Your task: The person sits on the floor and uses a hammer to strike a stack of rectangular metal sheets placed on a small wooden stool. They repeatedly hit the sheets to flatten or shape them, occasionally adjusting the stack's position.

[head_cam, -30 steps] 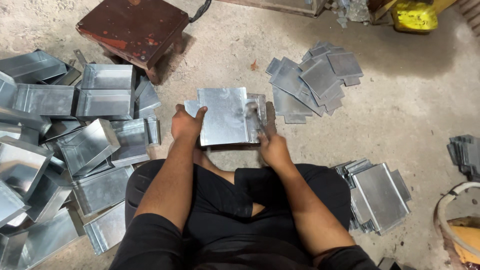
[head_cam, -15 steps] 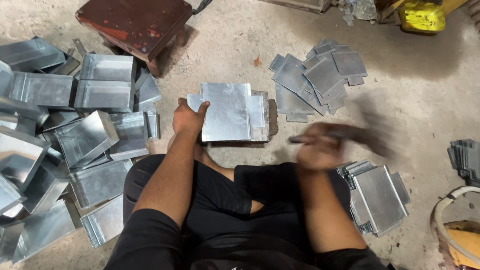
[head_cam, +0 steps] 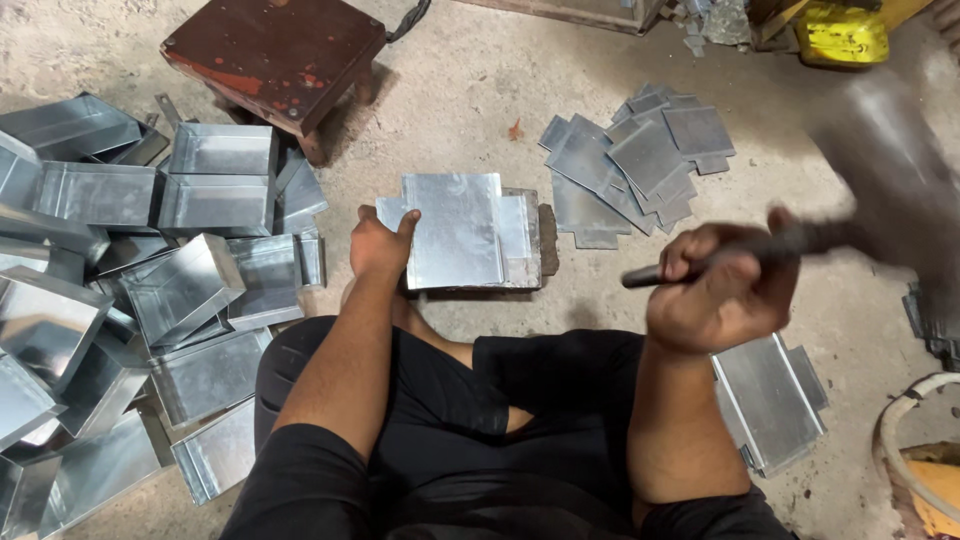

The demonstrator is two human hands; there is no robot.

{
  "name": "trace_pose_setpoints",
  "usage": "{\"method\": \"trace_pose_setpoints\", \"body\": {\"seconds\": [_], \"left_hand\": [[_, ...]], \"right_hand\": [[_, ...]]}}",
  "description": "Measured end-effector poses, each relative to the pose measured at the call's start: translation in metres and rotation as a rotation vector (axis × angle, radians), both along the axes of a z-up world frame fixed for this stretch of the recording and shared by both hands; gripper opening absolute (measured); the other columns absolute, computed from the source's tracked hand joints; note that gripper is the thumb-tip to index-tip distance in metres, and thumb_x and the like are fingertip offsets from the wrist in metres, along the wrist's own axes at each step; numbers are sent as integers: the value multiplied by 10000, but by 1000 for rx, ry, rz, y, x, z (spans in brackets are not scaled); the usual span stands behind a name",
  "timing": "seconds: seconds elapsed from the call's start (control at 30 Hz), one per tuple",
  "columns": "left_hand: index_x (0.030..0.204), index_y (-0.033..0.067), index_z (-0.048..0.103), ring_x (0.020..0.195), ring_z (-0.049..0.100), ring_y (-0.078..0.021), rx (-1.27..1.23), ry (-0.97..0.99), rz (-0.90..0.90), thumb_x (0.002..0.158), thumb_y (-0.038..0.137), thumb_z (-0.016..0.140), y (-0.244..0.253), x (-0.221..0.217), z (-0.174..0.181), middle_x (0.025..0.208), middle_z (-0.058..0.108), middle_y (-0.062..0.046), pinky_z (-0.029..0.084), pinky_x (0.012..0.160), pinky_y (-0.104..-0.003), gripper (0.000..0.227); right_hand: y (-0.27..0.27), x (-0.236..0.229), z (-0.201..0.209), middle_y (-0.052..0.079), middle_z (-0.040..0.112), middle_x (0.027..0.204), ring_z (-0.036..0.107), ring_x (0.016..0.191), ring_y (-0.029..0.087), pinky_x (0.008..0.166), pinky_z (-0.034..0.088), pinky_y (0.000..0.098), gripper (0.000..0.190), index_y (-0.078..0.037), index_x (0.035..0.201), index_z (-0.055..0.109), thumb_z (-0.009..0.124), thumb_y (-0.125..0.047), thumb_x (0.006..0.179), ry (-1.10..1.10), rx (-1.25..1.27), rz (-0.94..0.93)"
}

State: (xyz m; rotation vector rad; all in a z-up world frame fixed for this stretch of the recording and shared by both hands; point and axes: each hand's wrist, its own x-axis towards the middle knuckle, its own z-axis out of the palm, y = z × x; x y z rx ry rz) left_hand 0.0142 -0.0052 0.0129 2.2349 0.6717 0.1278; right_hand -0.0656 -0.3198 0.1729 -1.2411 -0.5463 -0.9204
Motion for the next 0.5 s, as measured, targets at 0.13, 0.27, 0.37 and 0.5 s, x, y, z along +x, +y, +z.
{"method": "trace_pose_setpoints", "body": {"seconds": [0.13,0.27,0.37,0.5], "left_hand": [[1244,-53,499,1011,698,-455,-17,53,-4,826,593,782,-2,-4,-8,1079,692,-315,575,850,-500,820],[1241,-48,504,1017,693,-463,-4,11,-4,832,583,781,-1,-1,-5,1080,695,-314,567,861,-507,802],[1226,-44,512,1014,699,-462,-26,-9,5,831,577,775,1,-3,-8,1081,700,-307,570,872,-504,781],[1202,-53,519,1008,678,-487,26,-20,14,833,588,797,2,-2,-13,1074,688,-323,552,866,-526,790]], "right_hand": [[22,3,-90,87,707,896,623,711,117,624,504,272,376,-27,1357,645,618,-262,1065,252,-192,-82],[35,21,-141,117,754,901,665,783,151,721,549,309,400,25,1320,683,644,-242,1025,825,-682,-186],[22,29,-101,48,753,942,643,700,78,629,512,227,390,59,1332,629,639,-179,1023,687,-599,-228],[-4,25,-16,-2,538,749,477,599,45,505,384,242,255,52,1199,639,639,-184,1104,475,-145,-40]]}}
